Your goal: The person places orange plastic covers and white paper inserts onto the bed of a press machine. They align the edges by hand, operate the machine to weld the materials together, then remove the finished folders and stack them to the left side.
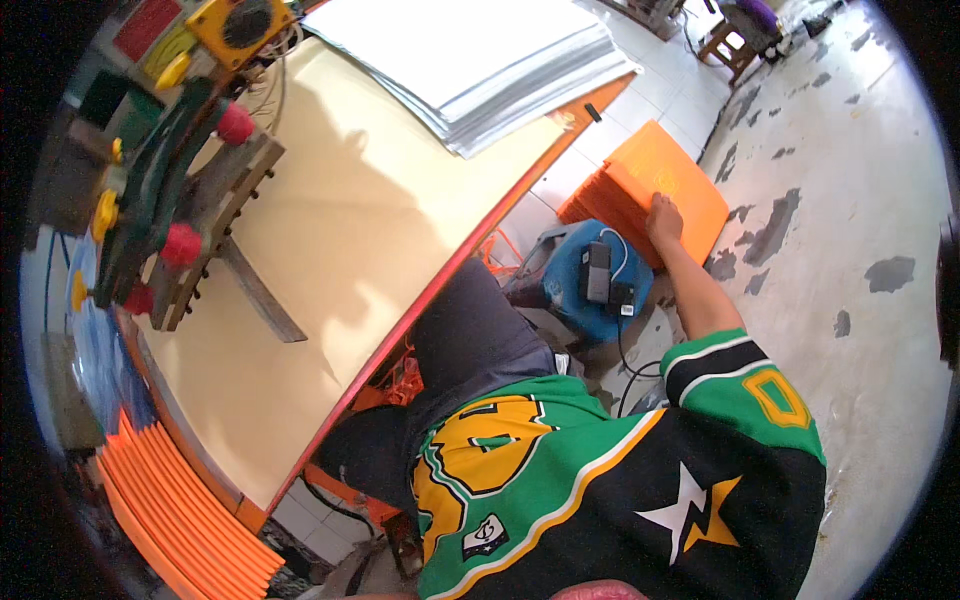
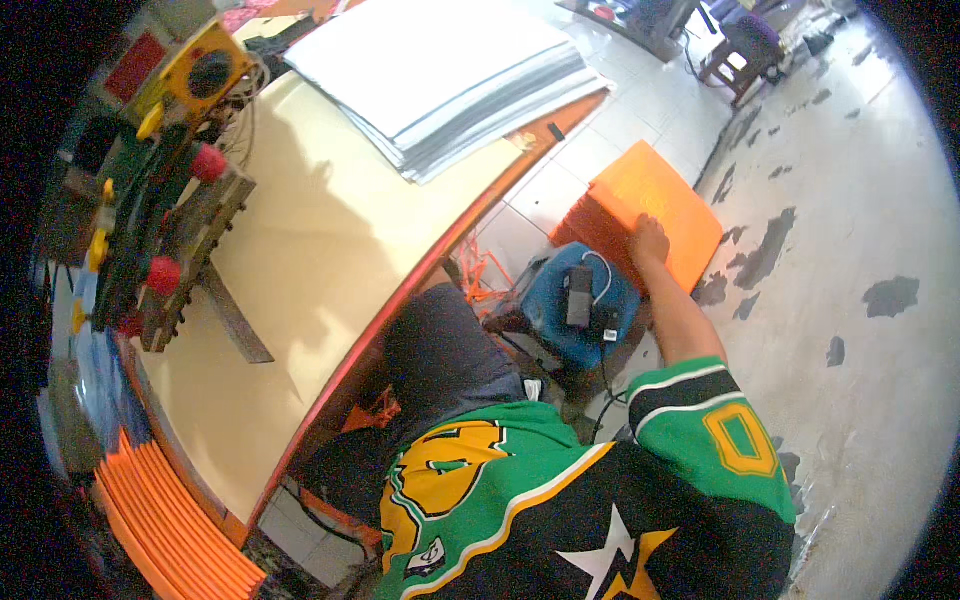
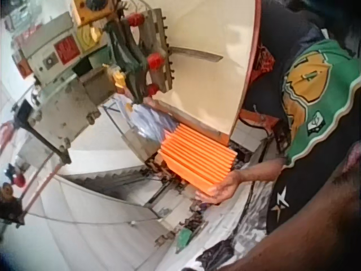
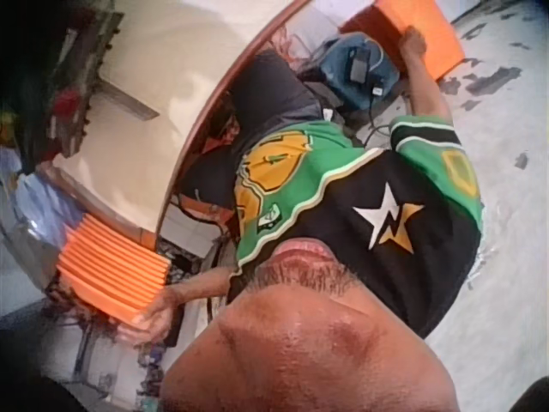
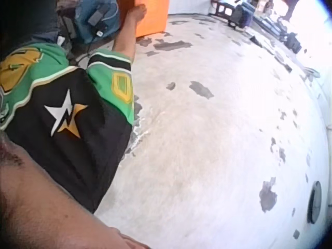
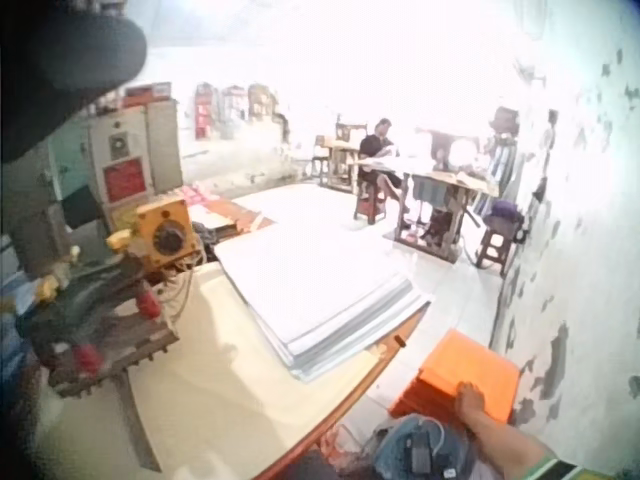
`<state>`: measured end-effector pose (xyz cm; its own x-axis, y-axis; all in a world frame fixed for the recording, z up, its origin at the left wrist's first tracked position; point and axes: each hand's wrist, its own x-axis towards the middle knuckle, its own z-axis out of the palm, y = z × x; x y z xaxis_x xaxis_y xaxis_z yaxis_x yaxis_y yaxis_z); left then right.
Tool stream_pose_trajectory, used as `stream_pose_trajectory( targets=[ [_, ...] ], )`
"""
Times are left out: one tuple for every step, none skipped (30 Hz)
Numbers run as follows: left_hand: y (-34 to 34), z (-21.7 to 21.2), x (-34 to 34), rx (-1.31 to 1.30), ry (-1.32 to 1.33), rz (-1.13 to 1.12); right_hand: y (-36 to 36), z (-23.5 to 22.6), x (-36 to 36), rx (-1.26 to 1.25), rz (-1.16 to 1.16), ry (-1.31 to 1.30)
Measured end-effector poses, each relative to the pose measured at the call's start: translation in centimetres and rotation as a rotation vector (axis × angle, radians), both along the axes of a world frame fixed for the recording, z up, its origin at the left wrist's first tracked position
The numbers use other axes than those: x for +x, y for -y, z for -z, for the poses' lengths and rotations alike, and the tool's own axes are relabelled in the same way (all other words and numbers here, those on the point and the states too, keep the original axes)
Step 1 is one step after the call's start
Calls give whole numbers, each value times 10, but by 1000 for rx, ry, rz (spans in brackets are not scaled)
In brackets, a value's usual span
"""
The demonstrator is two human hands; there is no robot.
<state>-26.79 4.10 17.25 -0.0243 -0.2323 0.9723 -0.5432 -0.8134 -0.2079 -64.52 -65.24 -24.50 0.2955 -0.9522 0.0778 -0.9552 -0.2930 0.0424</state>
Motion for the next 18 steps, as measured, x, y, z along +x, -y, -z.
stream_pose_trajectory(
  targets=[
    [-3, 3, -1, -14, 2, -25, -3, -11, 2, 11, -15, 19],
    [-7, 8, 2, -54, -11, 25, -5, -22, -1, 21, -32, 40],
    [-15, 14, 5, -93, -22, 77, -5, -31, -8, -42, -41, 88],
    [-29, 22, 8, -107, -15, 49, -3, -39, -18, -101, -53, 138],
    [-47, 32, 14, -169, -99, -15, 3, -49, -29, -126, -11, 128],
    [-38, 29, 10, -151, -57, 2, 12, -64, -34, -151, 16, 117],
    [-28, 27, 6, -131, -15, 16, 22, -81, -40, -186, -9, 121],
    [-29, 24, 8, -113, 10, 38, 32, -96, -53, -215, -20, 129],
    [-33, 30, 8, -152, 13, 17, 43, -112, -64, -236, -44, 218],
    [-38, 36, 8, -191, 16, -3, 55, -130, -73, -255, -68, 307],
    [-38, 38, 8, -202, 7, -15, 70, -150, -79, -276, 5, 314],
    [-42, 43, 8, -217, 12, -25, 83, -170, -86, -295, 87, 320],
    [-47, 48, 8, -205, 6, -11, 94, -192, -87, -378, 95, 326],
    [-52, 52, 7, -188, 2, 5, 99, -214, -84, -457, 106, 334],
    [-54, 56, 5, -188, 13, -5, 100, -240, -78, -486, 155, 349],
    [-57, 61, 2, -196, -49, 70, 94, -271, -64, -512, 205, 364],
    [-59, 67, 1, -209, -111, 149, 88, -297, -48, -636, 94, 452],
    [-59, 74, 2, -224, -173, 230, 81, -321, -31, -762, -18, 537]
  ],
)
